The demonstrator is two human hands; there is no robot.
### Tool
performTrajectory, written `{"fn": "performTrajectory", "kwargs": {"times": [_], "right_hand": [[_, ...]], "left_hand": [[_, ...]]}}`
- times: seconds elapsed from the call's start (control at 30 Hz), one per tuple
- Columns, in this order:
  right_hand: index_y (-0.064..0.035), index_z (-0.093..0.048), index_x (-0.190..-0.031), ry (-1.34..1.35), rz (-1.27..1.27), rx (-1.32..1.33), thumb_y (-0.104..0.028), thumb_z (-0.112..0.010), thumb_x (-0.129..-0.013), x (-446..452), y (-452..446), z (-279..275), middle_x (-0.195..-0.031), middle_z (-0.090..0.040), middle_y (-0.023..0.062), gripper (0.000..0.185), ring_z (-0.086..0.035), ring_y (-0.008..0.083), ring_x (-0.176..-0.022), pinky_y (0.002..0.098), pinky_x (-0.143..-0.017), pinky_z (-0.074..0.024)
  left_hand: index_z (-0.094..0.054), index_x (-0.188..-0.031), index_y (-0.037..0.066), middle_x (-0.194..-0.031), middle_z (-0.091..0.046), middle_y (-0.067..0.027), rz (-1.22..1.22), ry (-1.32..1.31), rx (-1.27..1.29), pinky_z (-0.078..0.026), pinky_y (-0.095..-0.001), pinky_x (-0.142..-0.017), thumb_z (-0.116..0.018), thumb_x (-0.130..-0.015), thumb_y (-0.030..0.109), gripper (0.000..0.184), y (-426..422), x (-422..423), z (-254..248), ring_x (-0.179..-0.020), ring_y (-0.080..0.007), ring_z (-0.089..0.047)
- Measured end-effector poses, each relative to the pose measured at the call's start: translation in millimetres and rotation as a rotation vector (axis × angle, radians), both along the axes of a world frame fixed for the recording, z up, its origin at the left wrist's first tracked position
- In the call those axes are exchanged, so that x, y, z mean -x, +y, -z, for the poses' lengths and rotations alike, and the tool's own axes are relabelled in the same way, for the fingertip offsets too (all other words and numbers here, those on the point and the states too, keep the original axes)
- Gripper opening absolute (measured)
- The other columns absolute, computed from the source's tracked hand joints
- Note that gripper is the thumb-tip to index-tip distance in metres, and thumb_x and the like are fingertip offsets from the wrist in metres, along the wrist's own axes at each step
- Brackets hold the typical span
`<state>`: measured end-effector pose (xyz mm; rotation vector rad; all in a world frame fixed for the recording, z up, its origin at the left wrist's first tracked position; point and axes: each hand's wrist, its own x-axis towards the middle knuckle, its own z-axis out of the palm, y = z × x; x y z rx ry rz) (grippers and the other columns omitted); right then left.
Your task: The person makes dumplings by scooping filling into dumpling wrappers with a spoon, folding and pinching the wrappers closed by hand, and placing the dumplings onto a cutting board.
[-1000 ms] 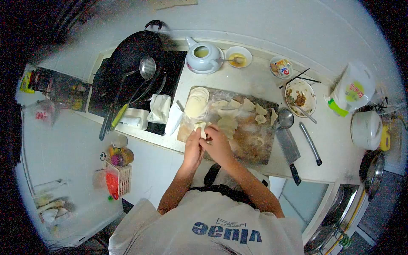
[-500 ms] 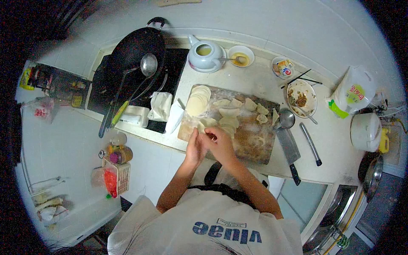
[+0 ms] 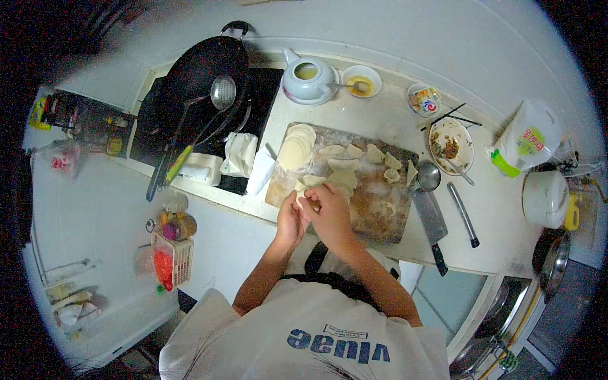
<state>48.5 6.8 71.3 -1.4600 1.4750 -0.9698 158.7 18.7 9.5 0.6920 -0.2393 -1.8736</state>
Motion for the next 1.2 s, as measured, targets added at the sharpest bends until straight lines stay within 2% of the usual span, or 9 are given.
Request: {"fn": "performTrajectory", "kwargs": {"times": [0.17, 0.37, 0.67, 0.77, 0.87, 0.97, 1.03, 1.1, 1.2], "right_hand": [[-0.0004, -0.055, -0.078, -0.126, 0.059, 0.007, -0.015, -0.064, -0.078, -4, -1, 4, -0.072, -0.051, 0.0084, 0.017, -0.05, 0.0166, -0.061, 0.0277, -0.052, -0.039], [-0.0012, -0.055, -0.079, -0.094, 0.167, 0.047, -0.013, -0.063, -0.079, 0, -1, 12, -0.07, -0.051, 0.0063, 0.014, -0.047, 0.0131, -0.057, 0.0271, -0.05, -0.0366], [-0.0008, -0.056, -0.081, -0.19, 0.207, 0.014, -0.013, -0.064, -0.079, 2, -2, 23, -0.075, -0.051, 0.006, 0.015, -0.052, 0.013, -0.059, 0.0257, -0.054, -0.0415], [-0.0006, -0.056, -0.081, -0.278, 0.246, -0.02, -0.013, -0.064, -0.079, 4, -2, 31, -0.077, -0.052, 0.0066, 0.015, -0.052, 0.0132, -0.06, 0.0259, -0.054, -0.0411], [-0.0012, -0.056, -0.082, -0.228, 0.202, 0.025, -0.012, -0.063, -0.079, 5, -2, 28, -0.08, -0.052, 0.0073, 0.013, -0.053, 0.016, -0.063, 0.028, -0.056, -0.0417], [-0.0032, -0.057, -0.082, 0.092, -0.032, 0.244, -0.013, -0.062, -0.077, 8, -2, 2, -0.09, -0.053, 0.0075, 0.012, -0.054, 0.0199, -0.073, 0.0311, -0.063, -0.0429], [-0.0052, -0.058, -0.082, 0.521, -0.33, 0.483, -0.013, -0.063, -0.075, 6, 0, -21, -0.102, -0.052, 0.0072, 0.012, -0.053, 0.0215, -0.082, 0.0314, -0.071, -0.0431], [-0.0066, -0.059, -0.081, 0.558, -0.371, 0.545, -0.017, -0.063, -0.073, -1, 6, -28, -0.107, -0.051, 0.0071, 0.013, -0.051, 0.0252, -0.088, 0.0351, -0.076, -0.0421], [-0.0083, -0.06, -0.078, 0.6, -0.427, 0.581, -0.019, -0.063, -0.072, -2, 4, -29, -0.11, -0.05, 0.0067, 0.013, -0.051, 0.0261, -0.091, 0.0366, -0.078, -0.0419]], "left_hand": [[-0.049, -0.111, 0.003, -0.103, -0.057, -0.0053, -0.043, -0.088, -0.049, -0.044, -0.0225, -0.078, -0.035, -0.095, 0.032, 0.037, -1, 5, -13, -0.092, -0.0118, -0.055], [-0.054, -0.099, 0.009, -0.078, -0.048, 0.0053, -0.004, -0.218, -0.074, -0.031, -0.0134, -0.048, -0.041, -0.094, 0.032, 0.027, 4, 1, 8, -0.058, -0.0022, -0.039], [-0.049, -0.08, 0.011, -0.056, -0.042, 0.0057, 0.002, -0.473, -0.122, -0.029, -0.016, -0.036, -0.044, -0.093, 0.03, 0.024, -8, 12, -39, -0.041, -0.0035, -0.036], [-0.055, -0.1, 0.01, -0.07, -0.044, 0.0067, 0.092, -0.468, -0.031, -0.027, -0.0123, -0.045, -0.041, -0.094, 0.032, 0.027, 1, 2, -16, -0.054, -0.0013, -0.035], [-0.053, -0.096, 0.007, -0.063, -0.052, 0.0009, 0.07, -0.353, -0.072, -0.039, -0.017, -0.044, -0.04, -0.094, 0.03, 0.027, -4, -2, -15, -0.049, -0.0072, -0.049], [-0.051, -0.11, 0.005, -0.092, -0.06, -0.0094, -0.132, 0.038, -0.207, -0.048, -0.0287, -0.072, -0.033, -0.095, 0.036, 0.039, -8, 5, -10, -0.081, -0.0164, -0.059], [-0.047, -0.117, 0.003, -0.109, -0.054, -0.0132, -0.049, 0.197, -0.086, -0.041, -0.0364, -0.087, -0.029, -0.094, 0.04, 0.047, -6, 0, -18, -0.099, -0.0223, -0.053], [-0.039, -0.126, 0.0, -0.122, -0.049, -0.0153, 0.01, 0.322, -0.023, -0.036, -0.0414, -0.096, -0.026, -0.092, 0.044, 0.057, -9, -3, -23, -0.112, -0.0286, -0.047], [-0.034, -0.13, -0.001, -0.132, -0.04, -0.0157, -0.043, 0.159, 0.004, -0.031, -0.0392, -0.102, -0.032, -0.089, 0.039, 0.057, -13, 8, -36, -0.121, -0.0286, -0.04]]}}
